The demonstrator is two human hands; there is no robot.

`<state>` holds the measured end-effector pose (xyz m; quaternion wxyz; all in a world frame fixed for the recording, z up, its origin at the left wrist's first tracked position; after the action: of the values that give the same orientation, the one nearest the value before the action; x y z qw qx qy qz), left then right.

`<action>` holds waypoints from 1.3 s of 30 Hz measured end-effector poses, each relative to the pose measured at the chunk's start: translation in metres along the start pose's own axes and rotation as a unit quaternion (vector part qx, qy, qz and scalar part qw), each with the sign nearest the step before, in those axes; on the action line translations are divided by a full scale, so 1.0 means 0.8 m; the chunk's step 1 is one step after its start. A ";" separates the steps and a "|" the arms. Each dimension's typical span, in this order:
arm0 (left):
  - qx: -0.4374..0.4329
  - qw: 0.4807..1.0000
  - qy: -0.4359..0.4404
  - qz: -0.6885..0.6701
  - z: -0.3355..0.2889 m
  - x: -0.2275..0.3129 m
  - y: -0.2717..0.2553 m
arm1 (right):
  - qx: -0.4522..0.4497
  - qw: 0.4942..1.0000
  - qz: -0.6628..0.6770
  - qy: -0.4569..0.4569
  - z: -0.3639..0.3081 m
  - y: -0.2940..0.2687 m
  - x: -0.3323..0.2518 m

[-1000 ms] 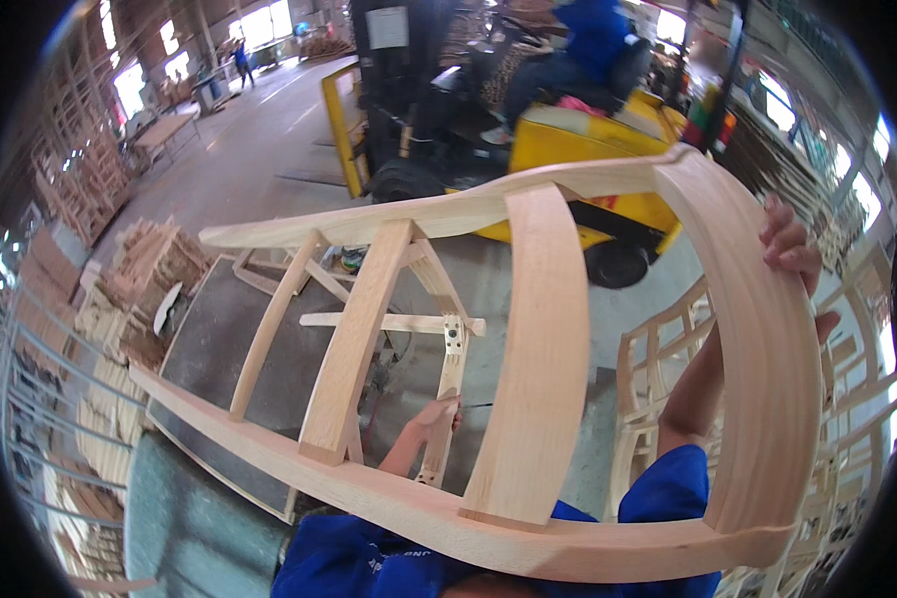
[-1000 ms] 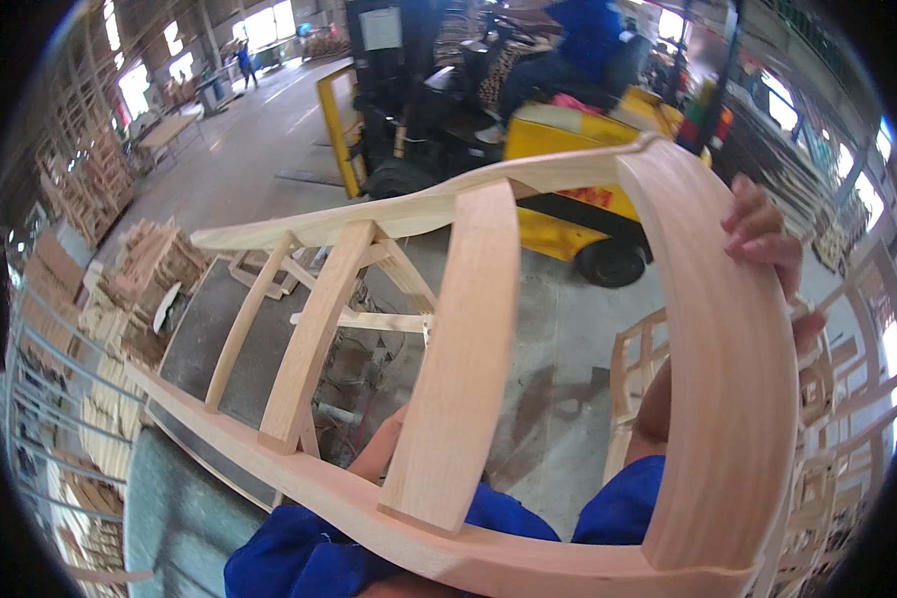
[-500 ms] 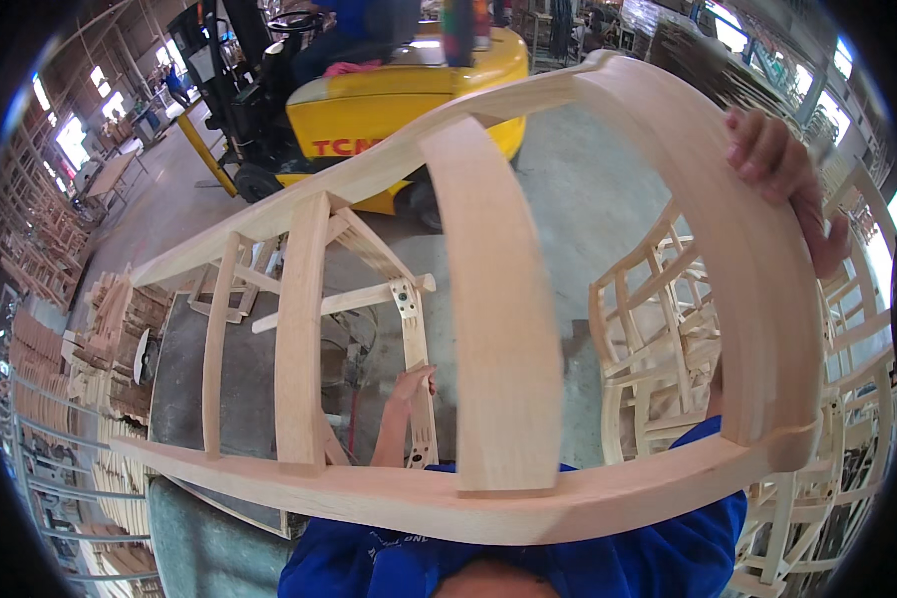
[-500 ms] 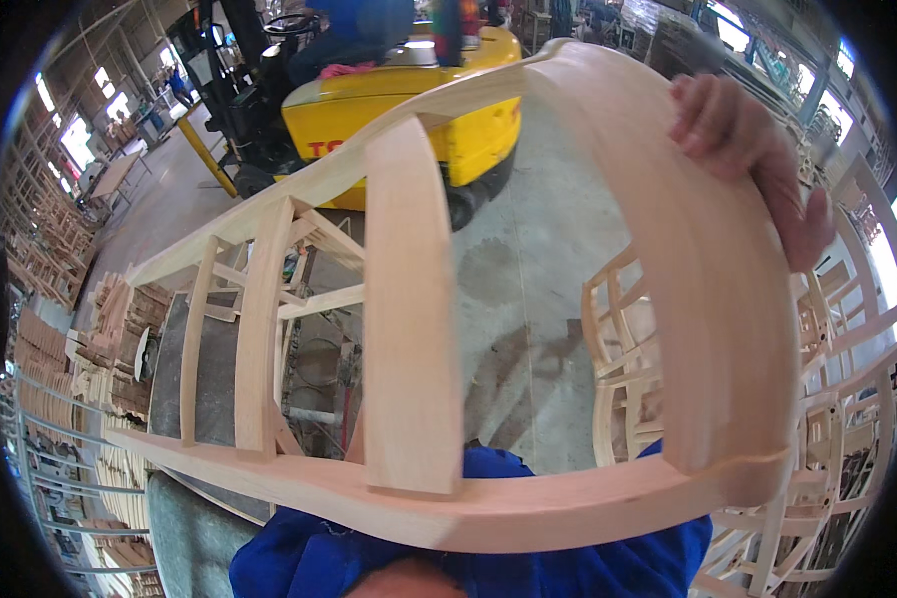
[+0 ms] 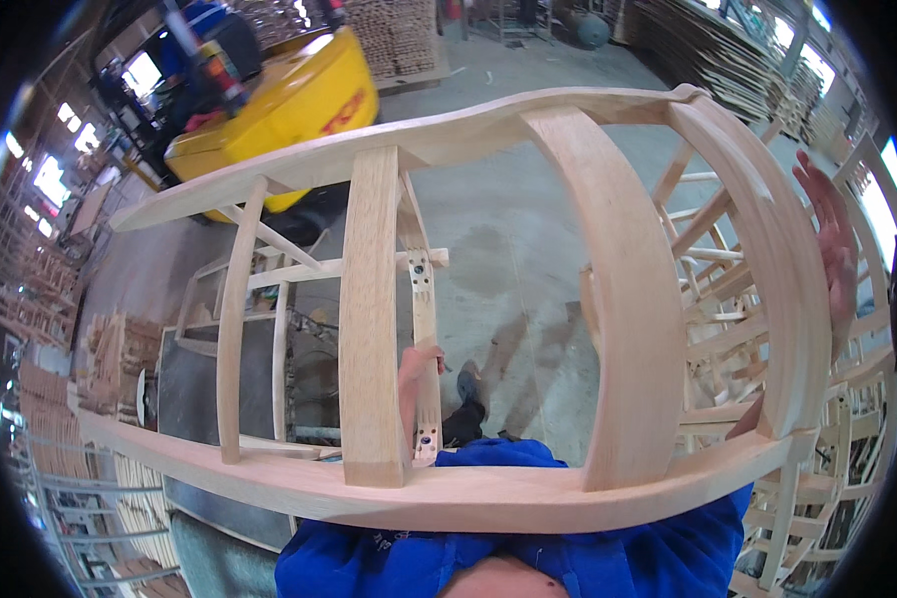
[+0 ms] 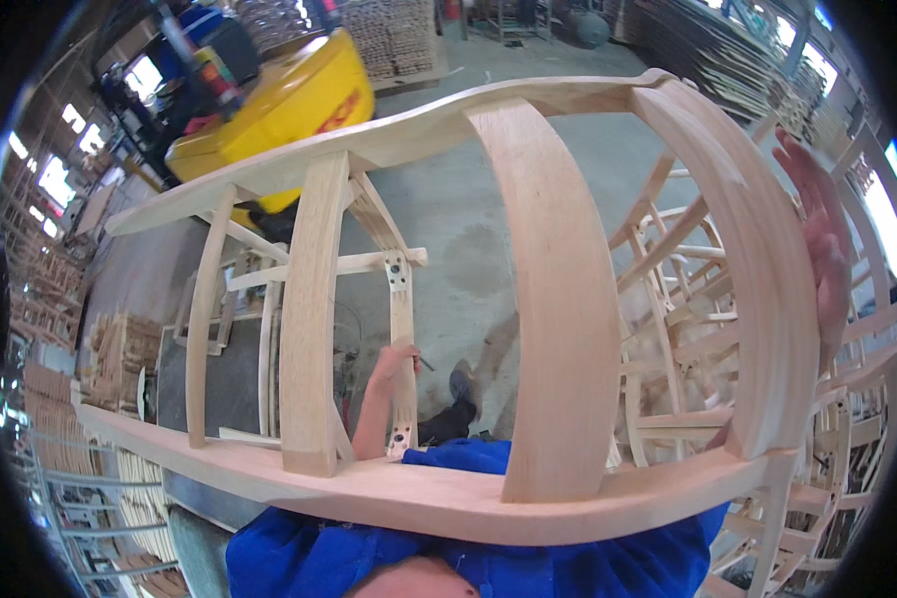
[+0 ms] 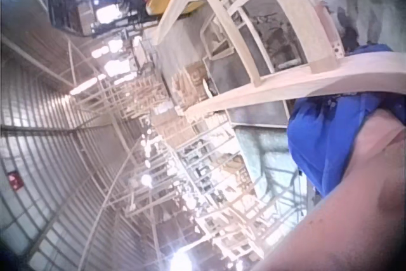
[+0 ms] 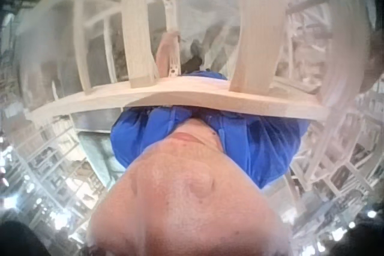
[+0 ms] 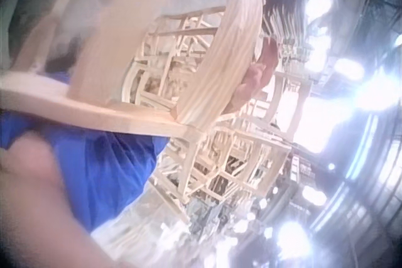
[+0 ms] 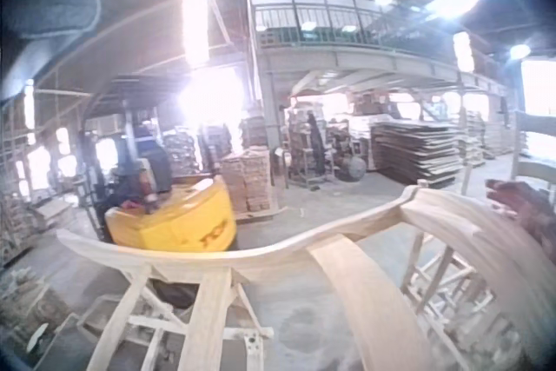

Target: The person picks up wooden chair frames from a conveyor belt, inspects them, and stacks them onto a growing pile. They also pick up and tie black straps around the stacked chairs to secure them.

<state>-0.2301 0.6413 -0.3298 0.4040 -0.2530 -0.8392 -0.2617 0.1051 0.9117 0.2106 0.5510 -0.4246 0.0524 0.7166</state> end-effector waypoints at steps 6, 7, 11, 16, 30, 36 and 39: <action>-0.022 1.000 0.001 0.018 0.094 0.057 0.032 | -0.063 0.977 -0.127 0.160 0.021 -0.006 0.050; -0.026 0.999 -0.001 0.023 0.111 0.067 0.037 | -0.064 0.971 -0.131 0.187 0.028 -0.010 0.060; -0.050 0.998 -0.002 0.047 0.187 0.113 0.066 | 0.002 0.960 -0.176 0.219 0.059 -0.024 0.081; -0.082 0.993 -0.002 0.088 0.287 0.166 0.116 | 0.057 0.939 -0.201 0.275 0.077 -0.022 0.111; -0.185 0.980 0.008 0.073 0.513 0.270 0.291 | 0.097 0.871 -0.360 0.319 0.146 -0.035 0.187; -0.195 0.978 0.002 0.069 0.610 0.312 0.391 | 0.093 0.834 -0.389 0.381 0.212 -0.063 0.232; -0.224 0.973 -0.011 0.051 0.644 0.316 0.459 | 0.080 0.842 -0.352 0.402 0.250 -0.080 0.268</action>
<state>-0.4157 1.2970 -0.3149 0.3410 -0.3823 -0.7497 -0.4190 0.0414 1.2051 0.2198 0.7285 -0.6198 0.1731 0.2347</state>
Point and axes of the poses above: each hand's wrist, its own z-axis towards the middle knuckle, its own y-axis out of the palm, x = y × z, the point moved 7 cm from there along z, towards the middle knuckle, and after that the axes turned 4 degrees about -z, right-handed, at the moved point
